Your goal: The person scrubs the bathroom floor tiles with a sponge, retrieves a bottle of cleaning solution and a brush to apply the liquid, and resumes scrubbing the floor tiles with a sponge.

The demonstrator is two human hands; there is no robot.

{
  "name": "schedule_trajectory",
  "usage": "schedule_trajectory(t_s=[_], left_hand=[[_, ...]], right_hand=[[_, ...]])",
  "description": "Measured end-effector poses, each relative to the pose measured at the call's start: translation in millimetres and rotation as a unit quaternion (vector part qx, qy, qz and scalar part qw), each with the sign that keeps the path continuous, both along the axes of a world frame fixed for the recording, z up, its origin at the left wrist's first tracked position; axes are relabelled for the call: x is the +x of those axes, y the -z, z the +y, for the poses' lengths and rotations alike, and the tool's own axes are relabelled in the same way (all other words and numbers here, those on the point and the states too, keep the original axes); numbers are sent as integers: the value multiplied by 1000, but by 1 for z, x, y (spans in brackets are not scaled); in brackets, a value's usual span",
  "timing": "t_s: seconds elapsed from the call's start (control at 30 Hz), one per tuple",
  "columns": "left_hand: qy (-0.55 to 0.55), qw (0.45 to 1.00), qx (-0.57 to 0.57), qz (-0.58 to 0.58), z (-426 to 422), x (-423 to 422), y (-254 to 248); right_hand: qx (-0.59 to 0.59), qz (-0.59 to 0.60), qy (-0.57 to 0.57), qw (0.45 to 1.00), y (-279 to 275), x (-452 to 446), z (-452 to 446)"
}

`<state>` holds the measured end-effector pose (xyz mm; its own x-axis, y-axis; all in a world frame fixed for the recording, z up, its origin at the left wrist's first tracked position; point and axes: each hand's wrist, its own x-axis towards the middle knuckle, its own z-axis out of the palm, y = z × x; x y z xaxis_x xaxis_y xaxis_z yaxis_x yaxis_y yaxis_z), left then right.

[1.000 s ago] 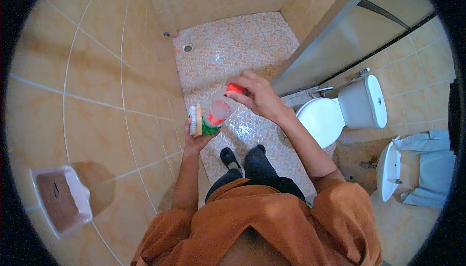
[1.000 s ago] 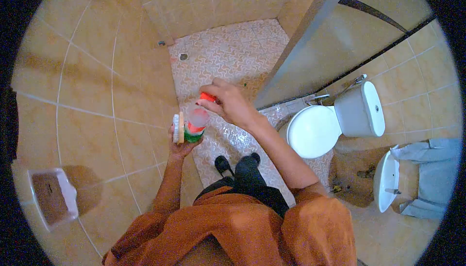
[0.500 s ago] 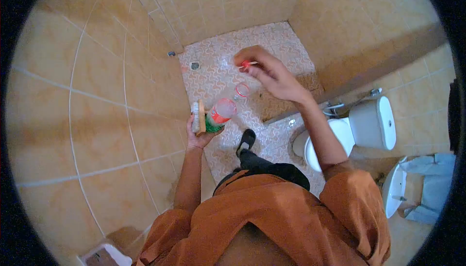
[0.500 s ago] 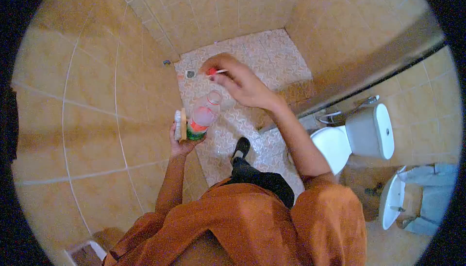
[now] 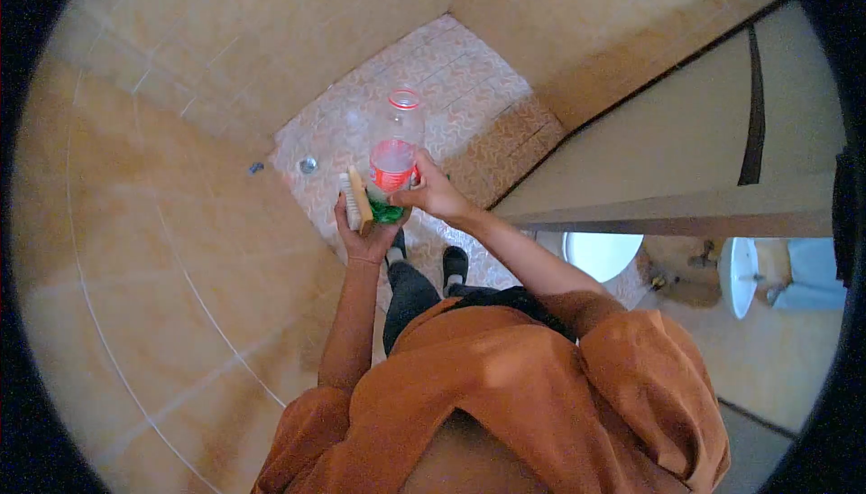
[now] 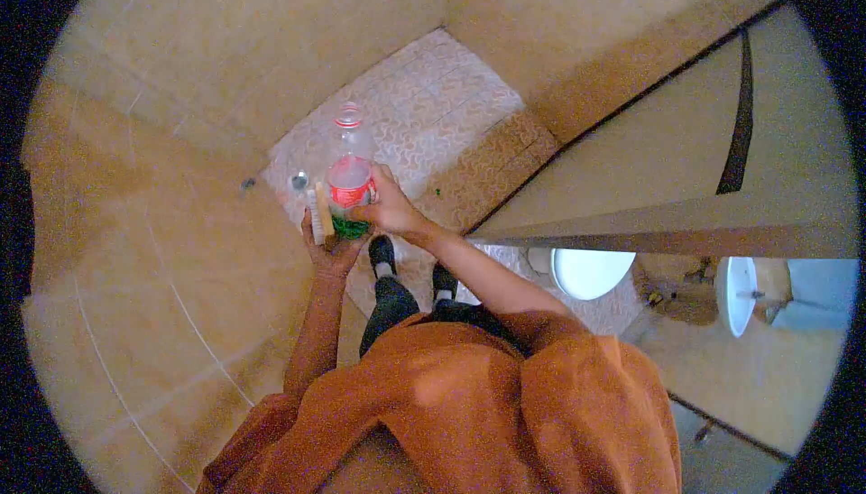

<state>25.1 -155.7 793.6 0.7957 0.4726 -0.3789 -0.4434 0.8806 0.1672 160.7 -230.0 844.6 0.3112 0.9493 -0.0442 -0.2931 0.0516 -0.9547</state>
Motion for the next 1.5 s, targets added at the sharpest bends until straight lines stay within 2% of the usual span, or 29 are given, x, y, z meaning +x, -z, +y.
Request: schedule_trajectory(t_s=[0.03, 0.07, 0.1, 0.13, 0.2, 0.23, 0.37, 0.43, 0.47, 0.53, 0.57, 0.63, 0.7, 0.73, 0.83, 0.9, 1.0, 1.1, 1.27, 1.5], left_hand=[[6, 989, 125, -76, 8, 14, -7], [42, 996, 71, -44, 23, 33, -5], [73, 997, 12, -12, 38, 53, -4], [86, 996, 7, -4, 54, 75, -10], [159, 984, 19, -72, 74, 116, -27], [158, 986, 14, -44, 81, 132, -42], [215, 974, 59, -33, 113, 159, -36], [225, 973, 57, -10, 128, 177, -28], [233, 971, 59, 9, 134, 185, -24], [242, 968, 70, -4, 143, 180, -12], [249, 962, 106, 24, 151, 182, -6], [260, 954, 136, 55, 166, 187, 10], [235, 955, 138, 115, 179, 205, 18], [235, 955, 147, 105, 183, 215, 14], [247, 937, 190, 160, 182, 230, 11], [299, 892, 263, 212, 186, 251, 12], [296, 881, 314, 195, 197, 247, 14], [286, 897, 285, 182, 197, 251, 10], [313, 882, 286, 204, 199, 271, 18], [307, 881, 298, 201, 201, 296, 16]], right_hand=[[-29, -131, 79, 988, 1, 8, 11], [-67, -249, 152, 954, -2, 22, 20], [-26, -216, 193, 957, -8, 37, 30], [-35, -208, 204, 956, -15, 53, 43], [-23, -117, 301, 946, -30, 82, 62], [-52, -150, 300, 941, -34, 98, 66], [-44, -159, 340, 926, -14, 122, 60], [-117, -229, 354, 899, -18, 141, 44], [-119, -227, 357, 898, -17, 149, 32], [-227, -445, 326, 802, 0, 143, 0], [-232, -444, 328, 801, 13, 147, -10], [-307, -519, 316, 733, 45, 150, -29], [-355, -491, 297, 738, 61, 159, -42], [-389, -471, 288, 737, 57, 167, -41], [-402, -469, 297, 728, 64, 174, -52], [-406, -470, 307, 721, 67, 195, -54], [-454, -465, 267, 711, 67, 184, -41], [-455, -484, 279, 693, 69, 188, -37], [-436, -519, 291, 676, 92, 217, -45], [-494, -469, 256, 686, 79, 239, -29]])
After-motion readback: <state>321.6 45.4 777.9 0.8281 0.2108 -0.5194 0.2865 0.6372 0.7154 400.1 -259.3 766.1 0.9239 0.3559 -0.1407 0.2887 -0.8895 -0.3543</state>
